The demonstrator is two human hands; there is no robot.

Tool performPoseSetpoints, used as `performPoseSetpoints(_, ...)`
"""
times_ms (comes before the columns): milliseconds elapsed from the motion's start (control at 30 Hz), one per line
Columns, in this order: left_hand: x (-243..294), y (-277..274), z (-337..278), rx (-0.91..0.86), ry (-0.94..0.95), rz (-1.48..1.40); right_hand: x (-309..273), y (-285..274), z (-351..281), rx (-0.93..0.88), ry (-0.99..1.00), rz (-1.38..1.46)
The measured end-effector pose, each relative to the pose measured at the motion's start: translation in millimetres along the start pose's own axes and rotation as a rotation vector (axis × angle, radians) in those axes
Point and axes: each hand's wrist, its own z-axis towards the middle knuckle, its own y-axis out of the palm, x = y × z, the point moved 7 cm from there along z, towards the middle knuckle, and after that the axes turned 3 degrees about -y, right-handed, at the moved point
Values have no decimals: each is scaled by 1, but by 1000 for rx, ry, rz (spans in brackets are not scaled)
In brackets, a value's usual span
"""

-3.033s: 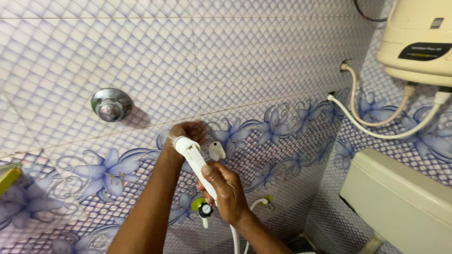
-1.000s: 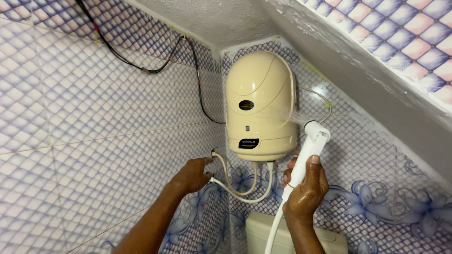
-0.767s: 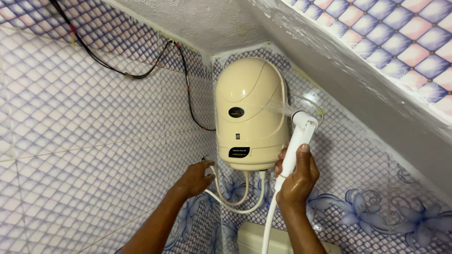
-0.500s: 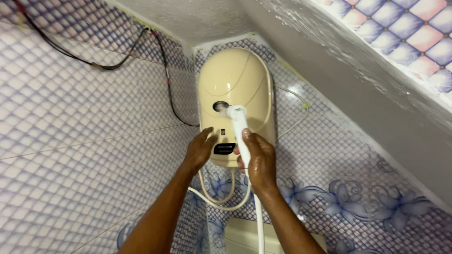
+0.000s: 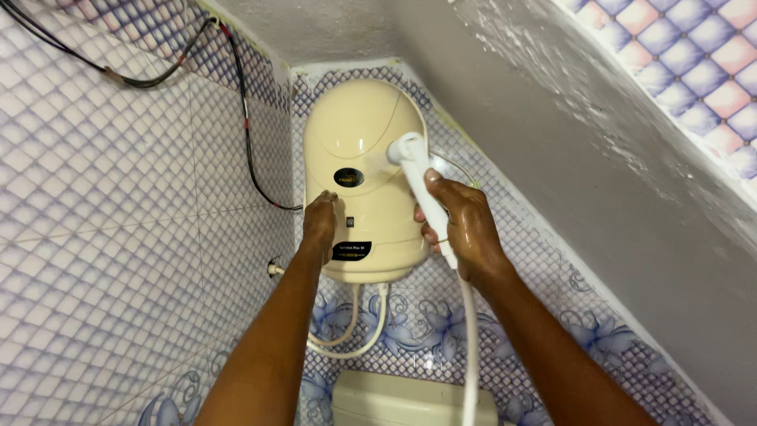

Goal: The person wipes the floral-patterned tiled bathroom wall with a sponge and then rinses the wall, a corner shelf, and a wall-mounted water heater using a handheld bidet sprayer.

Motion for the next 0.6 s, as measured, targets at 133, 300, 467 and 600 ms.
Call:
performPoseSetpoints(133, 1, 7, 7, -19, -161, -111, -20, 10, 17, 37, 39, -141)
performPoseSetpoints(300, -15, -14, 41, -9, 47, 130, -24, 28, 24, -115, 142, -177)
performPoseSetpoints(467, -39, -65, 52, 99, -151, -23, -12, 70, 21, -213, 135, -282)
performPoseSetpoints(600, -48, -87, 57, 66, -148, -84, 1, 97, 10, -306, 147, -331)
